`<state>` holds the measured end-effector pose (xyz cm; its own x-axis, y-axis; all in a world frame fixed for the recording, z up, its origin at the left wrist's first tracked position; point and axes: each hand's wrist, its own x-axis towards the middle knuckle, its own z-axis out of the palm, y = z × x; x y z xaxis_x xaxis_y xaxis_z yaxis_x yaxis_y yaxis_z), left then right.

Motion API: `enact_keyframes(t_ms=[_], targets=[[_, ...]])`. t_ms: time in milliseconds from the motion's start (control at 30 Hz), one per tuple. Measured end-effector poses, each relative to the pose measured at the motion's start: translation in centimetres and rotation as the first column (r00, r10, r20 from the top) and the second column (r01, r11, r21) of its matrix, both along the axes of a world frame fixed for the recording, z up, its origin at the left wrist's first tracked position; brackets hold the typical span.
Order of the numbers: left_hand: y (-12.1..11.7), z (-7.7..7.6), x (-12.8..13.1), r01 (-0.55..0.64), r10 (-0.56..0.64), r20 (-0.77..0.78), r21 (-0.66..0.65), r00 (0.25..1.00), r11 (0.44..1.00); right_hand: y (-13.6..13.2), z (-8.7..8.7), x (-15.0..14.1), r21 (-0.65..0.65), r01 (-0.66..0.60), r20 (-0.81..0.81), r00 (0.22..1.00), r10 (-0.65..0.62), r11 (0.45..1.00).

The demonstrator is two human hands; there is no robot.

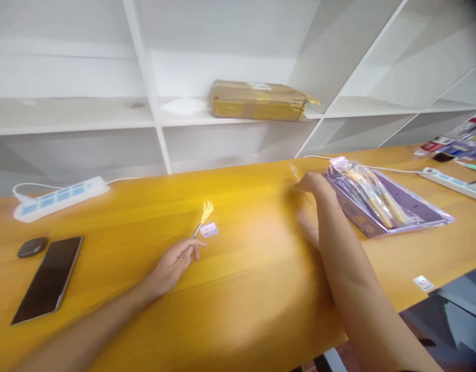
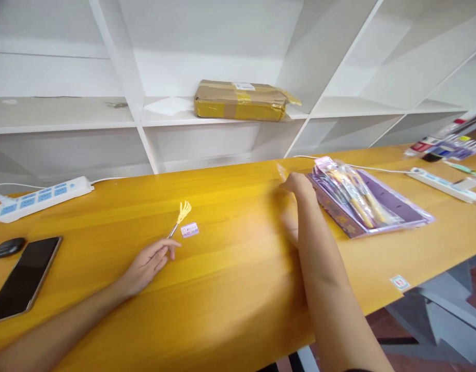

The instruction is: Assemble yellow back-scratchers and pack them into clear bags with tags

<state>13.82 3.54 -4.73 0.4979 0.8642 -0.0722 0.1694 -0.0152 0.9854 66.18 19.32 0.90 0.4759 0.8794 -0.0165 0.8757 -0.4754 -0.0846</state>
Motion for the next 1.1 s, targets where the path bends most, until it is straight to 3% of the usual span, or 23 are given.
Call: enact_keyframes(t_ms=[100,167,200,233,333,400,467,533,567,700,767,867,967,1033,1100], targets=[[0.2,0.1,0.0,-0.020,0.021,-0.029,0.029,0.999,0.999,0.4,2.0,-3.3,0.062,-0.146,-0.152,0.976,0.154,0.987],[0.4,0.2,0.0,-0.038,0.040,-0.049,0.042,0.998,0.998,0.1,3.1,-7.0,0.210,-0.269,-0.326,0.887,0.326,0.940],[0.5,0.3,0.0,-0.040,0.043,-0.061,0.047,0.997,0.998,-0.3,3.4,-9.4,0.334,-0.312,-0.451,0.776,0.441,0.889],[0.6,0.4,-0.1,-0.037,0.041,-0.072,0.053,0.997,0.998,-1.0,3.6,-12.1,0.450,-0.330,-0.581,0.598,0.552,0.830],[0.7,0.3,-0.4,0.014,-0.005,-0.096,0.098,0.995,0.995,-4.6,2.7,-21.0,0.597,-0.352,-0.741,0.100,0.664,0.720],[0.7,0.0,-0.6,0.055,-0.048,-0.064,0.119,0.997,0.991,-7.5,1.3,-26.2,0.619,-0.407,-0.771,-0.155,0.617,0.671],[0.8,-0.2,-0.6,0.050,-0.049,-0.019,0.084,0.999,0.995,-10.1,-0.2,-29.8,0.617,-0.525,-0.786,-0.368,0.497,0.586],[0.8,-0.3,-0.3,-0.010,0.011,-0.021,0.030,1.000,1.000,-11.6,-1.5,-31.5,0.615,-0.567,-0.787,-0.480,0.388,0.548],[0.8,-0.2,-0.1,-0.046,0.047,-0.036,0.022,0.998,0.999,-11.8,-1.9,-31.7,0.620,-0.554,-0.781,-0.507,0.365,0.556],[1.1,0.0,0.4,-0.084,0.087,-0.035,0.087,0.996,0.993,-10.4,-3.0,-30.9,0.644,-0.323,-0.736,-0.508,0.447,0.694],[1.2,-0.3,0.2,-0.093,0.094,-0.010,0.056,0.996,0.994,-9.3,-3.7,-30.4,0.638,-0.183,-0.734,-0.438,0.519,0.748],[1.2,-1.1,-0.3,-0.113,0.116,0.062,-0.046,0.991,0.993,-8.2,-5.0,-30.5,0.572,-0.063,-0.800,-0.262,0.540,0.818],[1.3,-1.7,-0.5,-0.085,0.103,0.163,-0.112,0.981,0.990,-8.2,-5.9,-31.2,0.436,-0.097,-0.894,-0.160,0.418,0.895],[1.4,-1.8,-0.4,-0.056,0.083,0.212,-0.128,0.974,0.990,-8.7,-5.9,-31.7,0.389,-0.172,-0.918,-0.157,0.365,0.905],[1.5,-1.7,-0.3,-0.054,0.079,0.198,-0.128,0.977,0.990,-9.2,-5.5,-31.9,0.383,-0.276,-0.920,-0.204,0.336,0.882]])
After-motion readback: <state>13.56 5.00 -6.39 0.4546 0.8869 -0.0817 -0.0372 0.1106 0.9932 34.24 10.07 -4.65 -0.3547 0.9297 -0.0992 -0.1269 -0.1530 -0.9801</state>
